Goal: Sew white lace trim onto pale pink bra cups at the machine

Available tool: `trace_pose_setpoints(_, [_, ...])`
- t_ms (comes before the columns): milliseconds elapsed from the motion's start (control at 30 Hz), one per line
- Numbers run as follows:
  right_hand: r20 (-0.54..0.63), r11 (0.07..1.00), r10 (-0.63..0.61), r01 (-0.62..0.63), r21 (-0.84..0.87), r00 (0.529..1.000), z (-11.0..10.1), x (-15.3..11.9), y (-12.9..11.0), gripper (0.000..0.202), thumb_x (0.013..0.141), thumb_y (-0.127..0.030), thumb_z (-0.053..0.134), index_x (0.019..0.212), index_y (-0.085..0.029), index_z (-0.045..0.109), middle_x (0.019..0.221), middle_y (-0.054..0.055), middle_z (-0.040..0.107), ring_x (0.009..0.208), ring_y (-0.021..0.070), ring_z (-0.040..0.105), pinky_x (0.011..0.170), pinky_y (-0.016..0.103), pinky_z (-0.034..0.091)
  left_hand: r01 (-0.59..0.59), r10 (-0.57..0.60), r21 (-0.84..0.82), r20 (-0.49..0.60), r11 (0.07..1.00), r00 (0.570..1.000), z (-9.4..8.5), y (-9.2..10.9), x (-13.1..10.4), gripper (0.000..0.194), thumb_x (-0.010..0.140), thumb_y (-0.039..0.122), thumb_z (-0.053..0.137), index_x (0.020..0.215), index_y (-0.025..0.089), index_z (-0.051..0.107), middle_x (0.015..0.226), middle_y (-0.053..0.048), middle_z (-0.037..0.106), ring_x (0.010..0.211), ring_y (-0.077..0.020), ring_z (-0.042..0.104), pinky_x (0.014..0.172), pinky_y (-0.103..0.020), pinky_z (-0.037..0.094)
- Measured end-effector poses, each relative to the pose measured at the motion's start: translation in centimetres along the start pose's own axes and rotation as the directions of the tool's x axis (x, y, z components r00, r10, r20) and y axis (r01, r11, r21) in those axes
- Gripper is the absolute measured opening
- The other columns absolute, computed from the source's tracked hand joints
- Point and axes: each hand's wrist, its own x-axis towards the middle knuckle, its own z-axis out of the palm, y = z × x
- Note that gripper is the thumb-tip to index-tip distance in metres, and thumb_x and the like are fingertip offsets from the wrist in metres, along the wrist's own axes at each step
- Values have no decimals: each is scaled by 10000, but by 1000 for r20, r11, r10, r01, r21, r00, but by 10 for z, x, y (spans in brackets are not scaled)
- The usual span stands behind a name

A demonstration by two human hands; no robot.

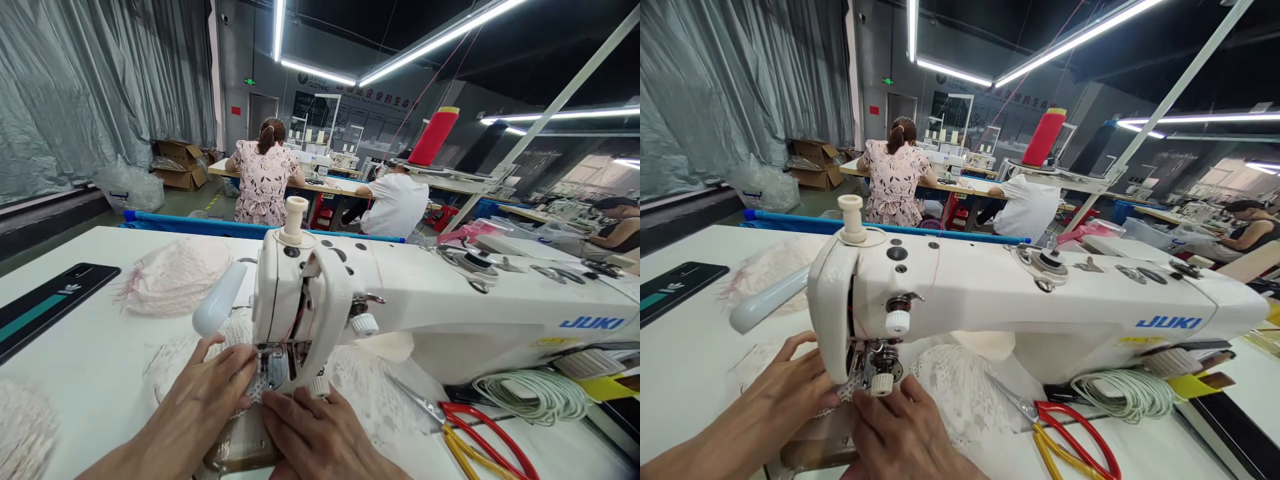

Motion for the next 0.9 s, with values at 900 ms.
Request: trace_pose_setpoints(900, [-81, 998, 6, -11, -65, 997, 4, -2, -2, 432, 1026, -340, 276, 943, -164, 661, 1009, -13, 716, 669, 127, 566, 606, 322, 364, -91, 72, -58, -276, 994, 959, 3, 23, -13, 378, 926, 38, 301, 1005, 209, 629, 792, -1, 681, 777, -150, 573, 872, -343, 320])
